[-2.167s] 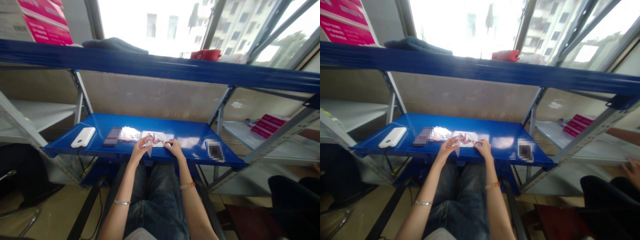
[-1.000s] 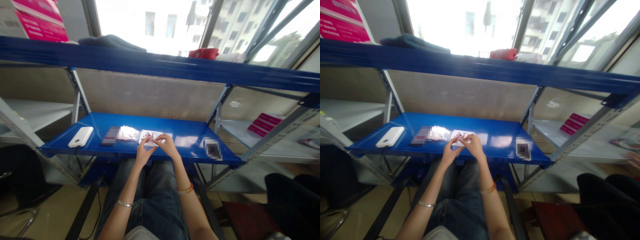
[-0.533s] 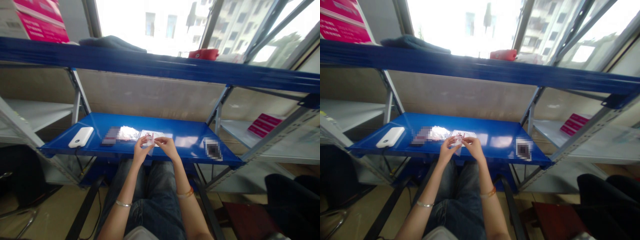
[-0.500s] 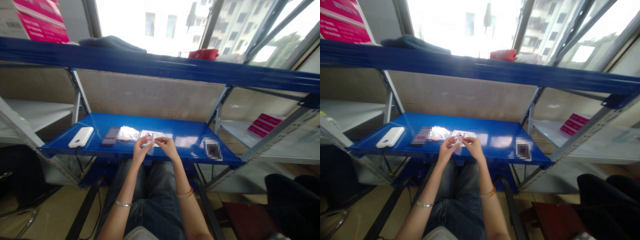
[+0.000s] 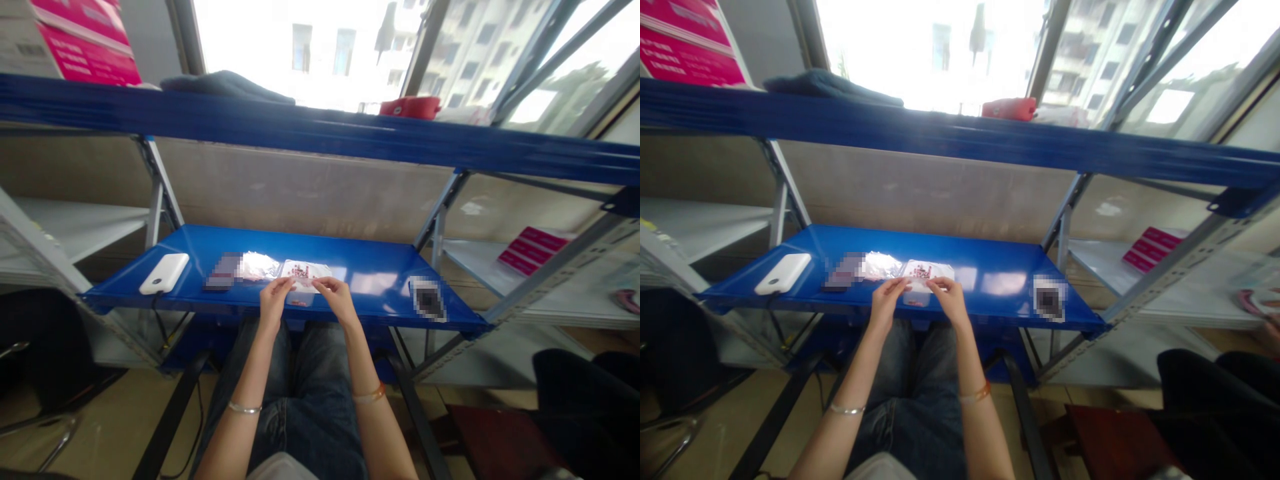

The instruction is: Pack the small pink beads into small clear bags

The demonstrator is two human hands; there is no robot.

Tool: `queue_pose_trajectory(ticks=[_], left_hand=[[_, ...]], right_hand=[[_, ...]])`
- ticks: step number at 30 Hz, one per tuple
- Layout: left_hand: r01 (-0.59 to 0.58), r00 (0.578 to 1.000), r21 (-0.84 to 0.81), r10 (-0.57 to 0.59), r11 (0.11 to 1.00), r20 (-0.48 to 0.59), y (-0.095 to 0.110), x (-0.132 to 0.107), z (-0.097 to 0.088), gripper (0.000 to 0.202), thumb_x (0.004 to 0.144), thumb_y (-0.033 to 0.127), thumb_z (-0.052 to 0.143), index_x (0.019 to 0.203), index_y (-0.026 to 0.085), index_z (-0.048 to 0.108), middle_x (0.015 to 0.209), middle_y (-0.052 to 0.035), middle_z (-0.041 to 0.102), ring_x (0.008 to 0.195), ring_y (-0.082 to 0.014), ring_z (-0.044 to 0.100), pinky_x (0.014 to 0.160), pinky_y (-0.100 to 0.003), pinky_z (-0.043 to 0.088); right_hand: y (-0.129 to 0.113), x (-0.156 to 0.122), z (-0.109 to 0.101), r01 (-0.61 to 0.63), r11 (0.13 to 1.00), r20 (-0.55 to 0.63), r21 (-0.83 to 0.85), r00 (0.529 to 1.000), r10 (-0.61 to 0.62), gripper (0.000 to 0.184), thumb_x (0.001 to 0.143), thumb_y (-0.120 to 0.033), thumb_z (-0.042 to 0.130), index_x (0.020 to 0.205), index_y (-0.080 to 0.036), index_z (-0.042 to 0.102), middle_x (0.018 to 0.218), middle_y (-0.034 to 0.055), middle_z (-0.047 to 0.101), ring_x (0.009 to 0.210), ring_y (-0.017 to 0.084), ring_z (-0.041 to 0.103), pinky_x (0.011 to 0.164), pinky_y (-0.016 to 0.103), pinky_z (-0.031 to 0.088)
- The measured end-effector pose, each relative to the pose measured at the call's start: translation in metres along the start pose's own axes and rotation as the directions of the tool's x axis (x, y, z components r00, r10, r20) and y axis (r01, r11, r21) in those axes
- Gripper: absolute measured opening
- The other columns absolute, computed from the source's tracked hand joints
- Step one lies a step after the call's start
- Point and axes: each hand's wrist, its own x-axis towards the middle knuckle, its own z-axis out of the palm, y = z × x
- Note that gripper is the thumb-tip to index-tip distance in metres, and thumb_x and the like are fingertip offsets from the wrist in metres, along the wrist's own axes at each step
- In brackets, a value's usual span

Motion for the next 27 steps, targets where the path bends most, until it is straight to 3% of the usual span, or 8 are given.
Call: queue_pose_trajectory(ticks=[6, 11, 20, 27], left_hand=[[-0.014, 0.999, 0.020, 0.014, 1.000, -0.030, 0.005, -0.002, 0.003, 0.035, 0.060, 0.041, 0.073, 0.080, 0.013, 0.066, 0.075, -0.0064, 0.071, 0.078, -0.0216, 0.067, 0.076, -0.032, 0.049], [-0.036, 0.997, -0.006, 0.036, 0.999, -0.063, 0.009, -0.004, 0.004, 0.033, 0.063, 0.040, 0.072, 0.080, 0.013, 0.065, 0.071, -0.0053, 0.071, 0.071, -0.0190, 0.067, 0.073, -0.030, 0.049], [0.014, 0.989, -0.007, -0.013, 1.000, 0.148, 0.013, -0.006, 0.001, 0.032, 0.065, 0.038, 0.072, 0.083, 0.013, 0.065, 0.083, -0.0074, 0.072, 0.071, -0.0193, 0.068, 0.077, -0.032, 0.049], [-0.078, 0.987, 0.055, 0.069, 0.995, 0.145, 0.007, -0.005, 0.002, 0.027, 0.068, 0.039, 0.068, 0.079, 0.015, 0.064, 0.079, -0.0053, 0.072, 0.068, -0.0179, 0.067, 0.072, -0.030, 0.049]], right_hand=[[0.002, 0.002, 0.005, 0.051, 0.997, -0.049, -0.053, 0.997, -0.054, 0.029, 0.073, -0.044, 0.062, 0.077, -0.016, 0.067, 0.079, 0.0057, 0.068, 0.073, 0.018, 0.061, 0.061, 0.027, 0.043], [-0.001, 0.001, 0.009, 0.081, 0.997, 0.013, -0.021, 0.997, -0.080, 0.029, 0.074, -0.045, 0.061, 0.082, -0.018, 0.067, 0.085, 0.0056, 0.068, 0.081, 0.020, 0.061, 0.066, 0.028, 0.044], [-0.002, -0.001, 0.009, 0.121, 0.992, 0.014, -0.044, 0.993, -0.121, 0.024, 0.077, -0.042, 0.058, 0.079, -0.019, 0.066, 0.083, 0.0036, 0.068, 0.080, 0.019, 0.061, 0.065, 0.027, 0.042], [-0.002, -0.003, 0.013, 0.094, 0.995, 0.048, 0.019, 0.994, -0.094, 0.024, 0.075, -0.042, 0.061, 0.079, -0.019, 0.068, 0.085, 0.0049, 0.068, 0.083, 0.019, 0.061, 0.068, 0.028, 0.045]])
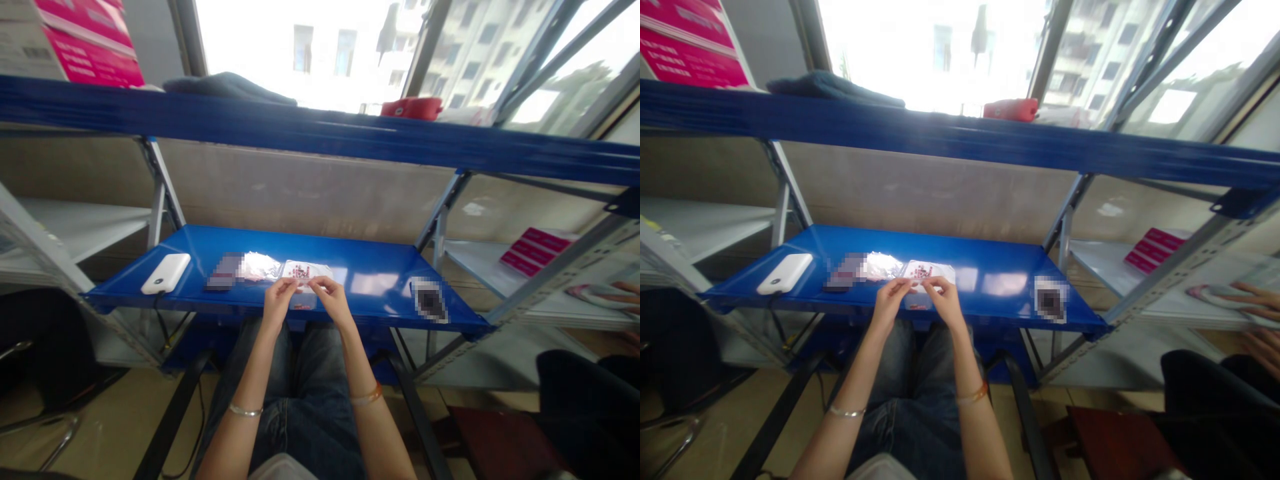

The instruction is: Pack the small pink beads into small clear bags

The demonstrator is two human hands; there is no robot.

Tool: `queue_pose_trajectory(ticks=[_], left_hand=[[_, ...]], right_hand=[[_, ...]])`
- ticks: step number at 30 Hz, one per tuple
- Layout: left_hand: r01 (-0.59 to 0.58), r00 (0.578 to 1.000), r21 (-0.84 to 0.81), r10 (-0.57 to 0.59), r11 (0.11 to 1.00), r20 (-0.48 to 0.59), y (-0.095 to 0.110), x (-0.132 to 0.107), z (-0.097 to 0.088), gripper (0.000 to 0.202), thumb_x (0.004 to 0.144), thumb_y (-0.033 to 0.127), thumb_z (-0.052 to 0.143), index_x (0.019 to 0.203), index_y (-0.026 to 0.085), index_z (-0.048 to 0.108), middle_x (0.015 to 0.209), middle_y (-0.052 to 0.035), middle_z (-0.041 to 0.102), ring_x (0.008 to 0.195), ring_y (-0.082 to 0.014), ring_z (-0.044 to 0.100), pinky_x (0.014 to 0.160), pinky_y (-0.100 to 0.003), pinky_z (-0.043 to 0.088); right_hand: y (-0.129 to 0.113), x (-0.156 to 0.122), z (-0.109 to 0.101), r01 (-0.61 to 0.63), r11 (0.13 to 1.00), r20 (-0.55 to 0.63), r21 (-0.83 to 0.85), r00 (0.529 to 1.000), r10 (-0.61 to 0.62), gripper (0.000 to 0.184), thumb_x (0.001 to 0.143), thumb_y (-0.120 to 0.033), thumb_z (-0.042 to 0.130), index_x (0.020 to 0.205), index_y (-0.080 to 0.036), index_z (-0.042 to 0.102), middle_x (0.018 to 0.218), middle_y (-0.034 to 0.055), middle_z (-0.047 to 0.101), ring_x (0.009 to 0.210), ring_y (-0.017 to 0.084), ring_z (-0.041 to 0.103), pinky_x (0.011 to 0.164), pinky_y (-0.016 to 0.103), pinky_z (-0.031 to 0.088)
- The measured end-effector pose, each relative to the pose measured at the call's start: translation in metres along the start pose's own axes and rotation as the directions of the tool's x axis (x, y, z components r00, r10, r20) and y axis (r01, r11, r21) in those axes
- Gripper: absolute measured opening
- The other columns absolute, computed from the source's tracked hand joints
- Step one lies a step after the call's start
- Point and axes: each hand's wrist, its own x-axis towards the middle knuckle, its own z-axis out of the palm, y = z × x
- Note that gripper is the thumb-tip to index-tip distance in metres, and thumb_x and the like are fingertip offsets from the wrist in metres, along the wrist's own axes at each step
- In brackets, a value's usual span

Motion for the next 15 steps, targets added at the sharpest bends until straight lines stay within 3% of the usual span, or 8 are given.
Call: queue_pose_trajectory(ticks=[7, 12, 15], left_hand=[[-0.026, 0.999, 0.048, 0.025, 0.998, 0.023, -0.003, 0.003, 0.000, 0.029, 0.067, 0.040, 0.069, 0.079, 0.014, 0.065, 0.078, -0.0068, 0.072, 0.073, -0.0192, 0.067, 0.070, -0.029, 0.050], [-0.010, 0.993, 0.076, 0.001, 0.997, 0.117, 0.001, 0.008, 0.005, 0.030, 0.067, 0.041, 0.068, 0.079, 0.014, 0.066, 0.075, -0.0062, 0.071, 0.064, -0.0167, 0.065, 0.064, -0.028, 0.050], [-0.041, 0.994, 0.090, 0.031, 0.995, 0.102, -0.001, 0.011, 0.008, 0.027, 0.068, 0.039, 0.067, 0.077, 0.014, 0.066, 0.070, -0.0047, 0.070, 0.058, -0.0154, 0.063, 0.061, -0.027, 0.050]], right_hand=[[0.002, 0.002, 0.003, -0.002, 0.999, 0.002, 0.037, 1.000, 0.002, 0.024, 0.075, -0.042, 0.063, 0.079, -0.019, 0.067, 0.082, 0.0049, 0.069, 0.080, 0.019, 0.061, 0.065, 0.027, 0.045], [0.000, 0.004, -0.001, 0.017, 1.000, 0.022, -0.024, 1.000, -0.017, 0.023, 0.076, -0.041, 0.062, 0.078, -0.019, 0.067, 0.081, 0.0049, 0.069, 0.080, 0.019, 0.061, 0.066, 0.028, 0.044], [0.000, 0.006, -0.002, 0.001, 1.000, 0.055, -0.003, 0.998, -0.001, 0.025, 0.076, -0.043, 0.062, 0.078, -0.019, 0.068, 0.081, 0.0054, 0.069, 0.079, 0.019, 0.061, 0.069, 0.029, 0.045]])
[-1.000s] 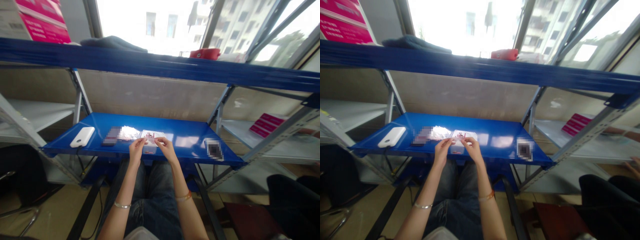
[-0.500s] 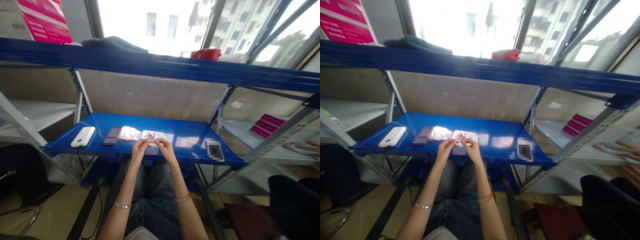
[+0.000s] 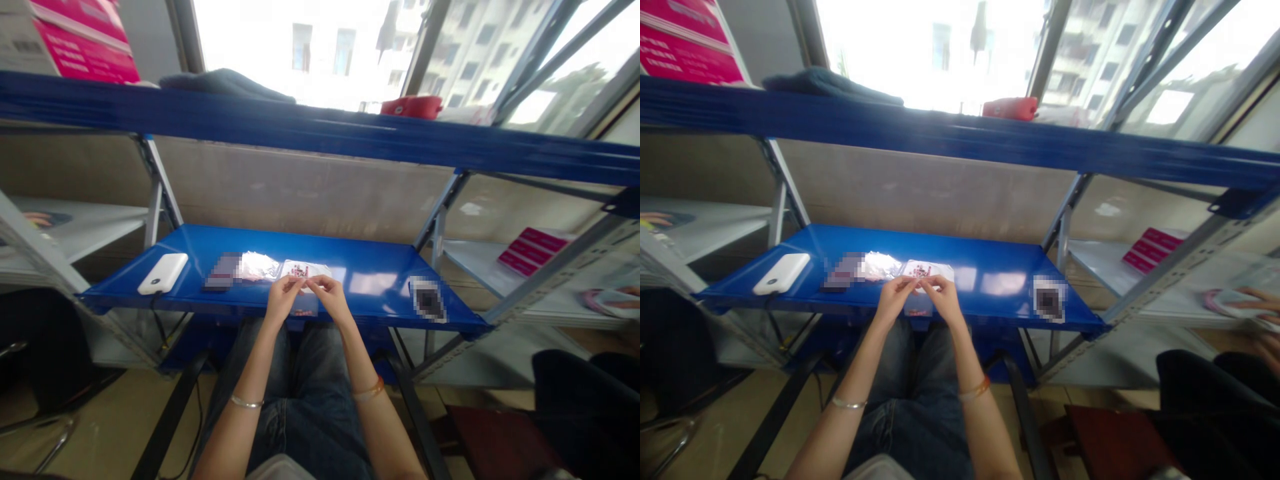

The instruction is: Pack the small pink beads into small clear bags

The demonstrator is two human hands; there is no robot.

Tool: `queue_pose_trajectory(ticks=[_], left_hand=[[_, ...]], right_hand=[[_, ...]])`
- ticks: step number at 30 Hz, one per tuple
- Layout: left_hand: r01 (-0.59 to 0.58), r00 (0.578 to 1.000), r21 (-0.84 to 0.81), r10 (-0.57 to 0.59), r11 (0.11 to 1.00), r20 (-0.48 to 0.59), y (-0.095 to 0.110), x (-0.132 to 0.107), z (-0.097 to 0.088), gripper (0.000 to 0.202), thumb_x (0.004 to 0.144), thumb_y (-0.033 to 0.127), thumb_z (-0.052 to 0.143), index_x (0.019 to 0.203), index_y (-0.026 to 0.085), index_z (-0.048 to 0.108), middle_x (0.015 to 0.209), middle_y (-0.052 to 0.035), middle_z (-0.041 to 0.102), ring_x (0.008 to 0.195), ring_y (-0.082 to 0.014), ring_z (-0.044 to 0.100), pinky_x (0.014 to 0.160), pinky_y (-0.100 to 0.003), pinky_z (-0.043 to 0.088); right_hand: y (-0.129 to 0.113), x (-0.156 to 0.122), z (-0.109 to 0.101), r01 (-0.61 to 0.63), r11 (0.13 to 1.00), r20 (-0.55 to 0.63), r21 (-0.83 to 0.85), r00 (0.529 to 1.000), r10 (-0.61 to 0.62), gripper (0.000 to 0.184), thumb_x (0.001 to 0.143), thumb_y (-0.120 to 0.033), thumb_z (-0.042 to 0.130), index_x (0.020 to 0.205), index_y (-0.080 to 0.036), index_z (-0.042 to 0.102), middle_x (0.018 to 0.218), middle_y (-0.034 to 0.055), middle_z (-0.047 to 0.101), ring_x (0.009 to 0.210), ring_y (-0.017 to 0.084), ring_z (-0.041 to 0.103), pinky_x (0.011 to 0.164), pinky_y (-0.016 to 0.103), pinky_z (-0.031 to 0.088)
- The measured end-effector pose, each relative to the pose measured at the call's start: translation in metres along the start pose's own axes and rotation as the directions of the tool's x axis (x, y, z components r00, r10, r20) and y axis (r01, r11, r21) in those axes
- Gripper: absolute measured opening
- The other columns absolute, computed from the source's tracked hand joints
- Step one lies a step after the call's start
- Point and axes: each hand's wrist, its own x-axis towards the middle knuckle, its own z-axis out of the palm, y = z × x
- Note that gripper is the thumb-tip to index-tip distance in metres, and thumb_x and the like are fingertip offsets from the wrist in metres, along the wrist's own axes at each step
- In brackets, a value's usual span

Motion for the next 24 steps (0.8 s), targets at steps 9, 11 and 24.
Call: queue_pose_trajectory(ticks=[9, 11, 24], left_hand=[[-0.008, 1.000, -0.043, 0.007, 0.999, -0.021, -0.002, 0.021, 0.020, 0.029, 0.069, 0.040, 0.066, 0.078, 0.013, 0.070, 0.069, -0.0040, 0.070, 0.065, -0.0164, 0.063, 0.063, -0.026, 0.048], [0.009, 1.000, -0.044, -0.010, 0.999, -0.020, -0.002, 0.030, 0.029, 0.034, 0.070, 0.045, 0.064, 0.080, 0.013, 0.072, 0.066, -0.0031, 0.069, 0.062, -0.0151, 0.061, 0.057, -0.024, 0.046], [-0.052, 0.989, 0.189, 0.024, 0.981, 0.148, -0.045, 0.083, 0.086, 0.037, 0.078, 0.046, 0.054, 0.080, 0.012, 0.071, 0.072, -0.0073, 0.071, 0.075, -0.0221, 0.064, 0.068, -0.032, 0.050]], right_hand=[[-0.003, 0.020, -0.015, -0.151, 0.985, 0.032, 0.085, 0.988, 0.149, 0.031, 0.070, -0.048, 0.064, 0.080, -0.020, 0.064, 0.070, 0.0008, 0.066, 0.065, 0.014, 0.060, 0.054, 0.022, 0.040], [-0.005, 0.027, -0.021, -0.157, 0.983, -0.002, 0.096, 0.987, 0.158, 0.032, 0.069, -0.050, 0.065, 0.081, -0.020, 0.064, 0.072, 0.0013, 0.066, 0.063, 0.014, 0.060, 0.051, 0.021, 0.039], [0.041, 0.070, -0.088, -0.413, 0.909, -0.128, 0.048, 0.900, 0.416, 0.029, 0.078, -0.038, 0.053, 0.081, -0.012, 0.065, 0.075, 0.0080, 0.069, 0.054, 0.014, 0.061, 0.040, 0.020, 0.034]])
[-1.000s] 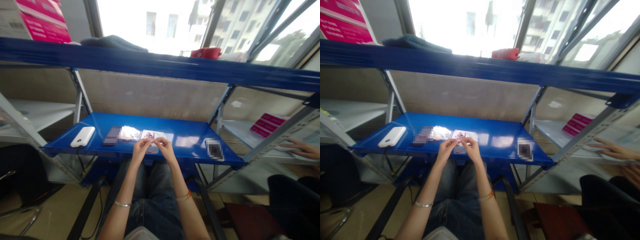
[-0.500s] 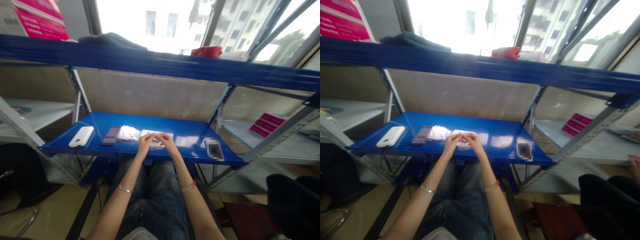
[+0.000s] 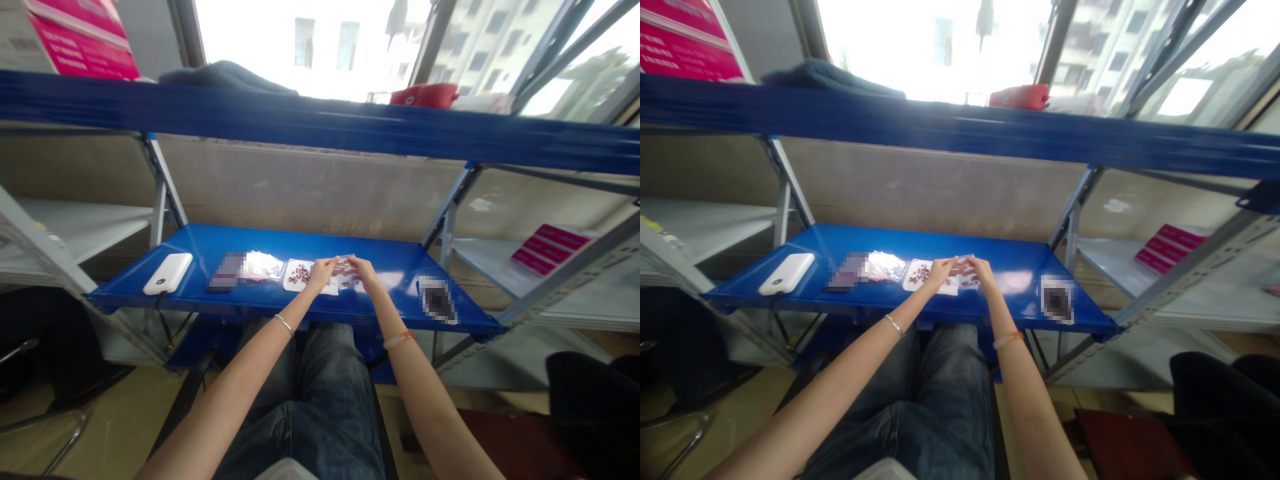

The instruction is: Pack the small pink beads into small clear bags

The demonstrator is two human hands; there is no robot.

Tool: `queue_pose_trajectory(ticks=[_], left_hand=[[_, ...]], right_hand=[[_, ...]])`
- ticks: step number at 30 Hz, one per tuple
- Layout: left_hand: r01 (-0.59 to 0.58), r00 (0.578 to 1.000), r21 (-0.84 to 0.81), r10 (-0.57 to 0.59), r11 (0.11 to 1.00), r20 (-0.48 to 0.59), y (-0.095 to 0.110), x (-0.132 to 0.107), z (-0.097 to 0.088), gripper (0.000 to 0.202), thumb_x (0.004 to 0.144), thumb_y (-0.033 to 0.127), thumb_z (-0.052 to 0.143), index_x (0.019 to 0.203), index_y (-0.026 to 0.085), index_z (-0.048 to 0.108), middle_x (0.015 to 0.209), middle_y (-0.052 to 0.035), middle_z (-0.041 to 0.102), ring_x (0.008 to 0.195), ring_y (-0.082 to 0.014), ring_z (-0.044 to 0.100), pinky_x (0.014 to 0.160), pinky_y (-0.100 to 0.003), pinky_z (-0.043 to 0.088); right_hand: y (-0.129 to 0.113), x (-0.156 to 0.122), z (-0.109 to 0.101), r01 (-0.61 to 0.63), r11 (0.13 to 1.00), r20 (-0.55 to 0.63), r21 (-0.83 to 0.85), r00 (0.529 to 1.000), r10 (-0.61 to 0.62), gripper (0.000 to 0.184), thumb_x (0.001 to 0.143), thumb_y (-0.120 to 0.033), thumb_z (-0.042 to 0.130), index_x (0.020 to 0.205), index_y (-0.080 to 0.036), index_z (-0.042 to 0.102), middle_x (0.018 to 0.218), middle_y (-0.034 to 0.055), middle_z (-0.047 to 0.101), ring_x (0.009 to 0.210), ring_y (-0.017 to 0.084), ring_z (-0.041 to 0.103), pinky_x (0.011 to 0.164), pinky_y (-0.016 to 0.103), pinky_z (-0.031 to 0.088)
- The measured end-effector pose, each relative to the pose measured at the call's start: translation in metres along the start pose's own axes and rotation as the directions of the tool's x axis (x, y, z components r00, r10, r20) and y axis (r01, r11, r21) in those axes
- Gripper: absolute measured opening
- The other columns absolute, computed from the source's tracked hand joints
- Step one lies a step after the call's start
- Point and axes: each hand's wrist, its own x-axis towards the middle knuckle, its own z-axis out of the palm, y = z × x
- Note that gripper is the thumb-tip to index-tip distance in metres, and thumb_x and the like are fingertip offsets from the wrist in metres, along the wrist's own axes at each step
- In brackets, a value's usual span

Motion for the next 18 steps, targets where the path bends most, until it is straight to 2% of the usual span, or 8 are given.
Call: queue_pose_trajectory(ticks=[3, 6, 10, 14, 18], left_hand=[[-0.026, 1.000, 0.106, 0.025, 0.994, 0.016, -0.003, -0.002, 0.010, 0.034, 0.083, 0.037, 0.048, 0.084, 0.010, 0.069, 0.085, -0.0121, 0.071, 0.084, -0.0251, 0.064, 0.077, -0.037, 0.049], [-0.094, 0.995, 0.212, 0.083, 0.973, 0.058, -0.004, -0.013, 0.016, 0.028, 0.081, 0.025, 0.052, 0.101, 0.011, 0.066, 0.109, -0.0162, 0.066, 0.103, -0.0273, 0.059, 0.093, -0.041, 0.041], [-0.242, 0.965, 0.362, 0.183, 0.900, 0.190, -0.005, -0.038, 0.015, 0.031, 0.075, 0.017, 0.057, 0.105, 0.015, 0.065, 0.115, -0.0142, 0.064, 0.113, -0.0270, 0.054, 0.102, -0.043, 0.032], [-0.409, 0.911, 0.571, 0.286, 0.712, 0.296, -0.008, -0.056, 0.000, 0.033, 0.082, 0.018, 0.047, 0.112, 0.017, 0.060, 0.117, -0.0118, 0.063, 0.116, -0.0245, 0.052, 0.104, -0.045, 0.029], [-0.406, 0.912, 0.663, 0.327, 0.628, 0.249, -0.011, -0.063, -0.032, 0.033, 0.086, 0.020, 0.042, 0.113, 0.018, 0.060, 0.119, -0.0097, 0.062, 0.121, -0.0233, 0.048, 0.107, -0.047, 0.021]], right_hand=[[0.011, 0.011, -0.007, -0.005, 0.992, -0.136, -0.126, 0.991, -0.012, 0.034, 0.084, -0.039, 0.043, 0.078, -0.012, 0.064, 0.071, 0.0087, 0.069, 0.048, 0.013, 0.057, 0.041, 0.022, 0.035], [0.021, 0.021, -0.008, 0.004, 0.974, -0.270, -0.226, 0.960, -0.067, 0.038, 0.084, -0.043, 0.041, 0.074, -0.013, 0.062, 0.064, 0.0083, 0.066, 0.050, 0.015, 0.055, 0.047, 0.026, 0.040], [0.031, 0.032, -0.009, 0.026, 0.932, -0.339, -0.361, 0.928, -0.157, 0.034, 0.079, -0.042, 0.047, 0.065, -0.014, 0.061, 0.064, 0.0091, 0.066, 0.065, 0.020, 0.058, 0.061, 0.029, 0.042], [0.038, 0.034, -0.010, 0.020, 0.867, -0.343, -0.497, 0.914, -0.218, 0.024, 0.077, -0.034, 0.051, 0.072, -0.014, 0.063, 0.077, 0.0118, 0.067, 0.076, 0.022, 0.057, 0.071, 0.030, 0.041], [0.041, 0.029, -0.010, 0.000, 0.810, -0.360, -0.587, 0.896, -0.261, 0.026, 0.076, -0.031, 0.055, 0.089, -0.011, 0.063, 0.094, 0.0171, 0.063, 0.091, 0.026, 0.054, 0.082, 0.035, 0.038]])
